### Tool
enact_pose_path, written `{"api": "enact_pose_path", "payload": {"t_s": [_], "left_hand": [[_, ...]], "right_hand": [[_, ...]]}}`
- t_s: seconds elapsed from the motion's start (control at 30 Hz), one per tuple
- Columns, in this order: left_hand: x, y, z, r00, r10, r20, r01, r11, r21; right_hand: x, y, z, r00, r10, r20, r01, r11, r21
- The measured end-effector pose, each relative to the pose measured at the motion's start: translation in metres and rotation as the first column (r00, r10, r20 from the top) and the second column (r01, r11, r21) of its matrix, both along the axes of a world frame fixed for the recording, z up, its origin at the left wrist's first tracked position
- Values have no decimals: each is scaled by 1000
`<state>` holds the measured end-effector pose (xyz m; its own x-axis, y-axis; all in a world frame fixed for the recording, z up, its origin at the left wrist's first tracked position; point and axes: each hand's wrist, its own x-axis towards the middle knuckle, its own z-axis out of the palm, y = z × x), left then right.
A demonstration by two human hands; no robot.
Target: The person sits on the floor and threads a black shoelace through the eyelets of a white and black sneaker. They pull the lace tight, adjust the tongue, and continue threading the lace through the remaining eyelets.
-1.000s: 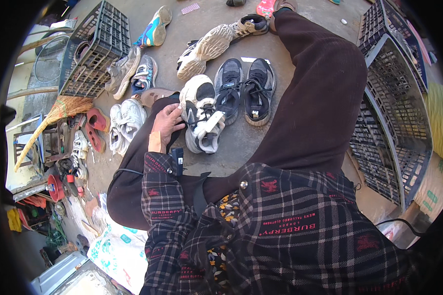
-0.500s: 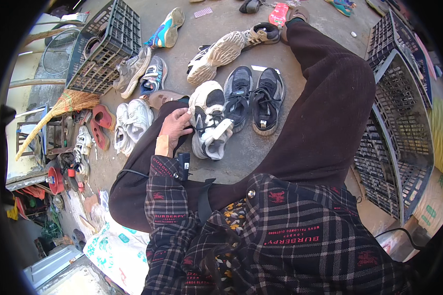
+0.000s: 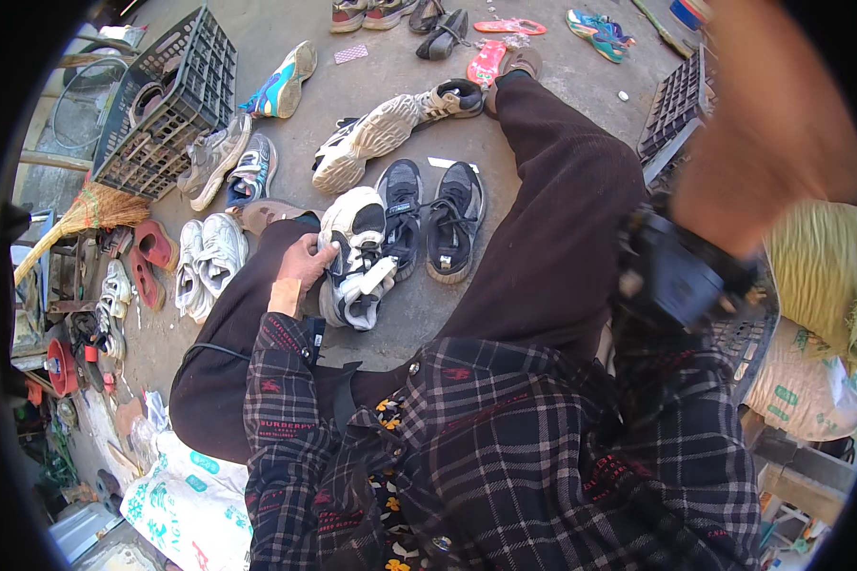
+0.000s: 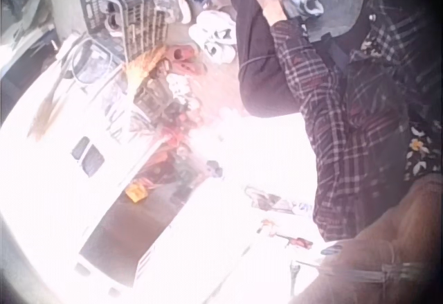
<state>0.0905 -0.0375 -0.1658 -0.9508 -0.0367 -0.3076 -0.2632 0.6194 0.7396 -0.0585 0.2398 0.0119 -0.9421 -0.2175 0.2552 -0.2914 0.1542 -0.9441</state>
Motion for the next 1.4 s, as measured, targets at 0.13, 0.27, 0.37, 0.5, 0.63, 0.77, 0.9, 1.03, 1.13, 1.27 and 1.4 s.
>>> {"api": "enact_pose_path", "payload": {"t_s": [0.13,0.27,0.37,0.5,0.63,0.77,0.9,1.03,1.13,1.27,1.4], "left_hand": [[2,8,-2,997,-79,-9,79,997,7],[8,16,-2,989,-144,29,145,989,-21],[8,20,-1,998,-53,38,50,997,63],[4,22,-2,990,141,17,-133,871,474],[1,30,-11,968,251,-3,-192,748,635],[2,35,-21,938,339,74,-310,724,616],[3,35,-22,933,356,46,-317,756,573],[3,36,-17,962,271,-36,-210,814,541],[4,37,-13,958,271,-98,-176,820,545],[6,34,-10,933,337,-129,-226,824,519],[5,33,-8,929,346,-133,-227,815,533]], "right_hand": [[42,-20,-24,938,206,278,-189,978,-87],[74,-39,-70,845,263,465,-375,912,165],[79,-50,-95,870,260,419,-455,750,480],[77,-44,-102,906,319,278,-423,704,571],[79,-36,-97,889,373,265,-457,678,576],[86,-32,-92,864,447,234,-497,676,544],[96,-34,-89,856,493,159,-503,717,483],[96,-36,-82,824,534,190,-544,651,529],[93,-31,-71,747,556,365,-655,522,546],[92,-25,-62,640,575,509,-766,431,476],[99,-34,-72,783,478,399,-586,351,730]]}}
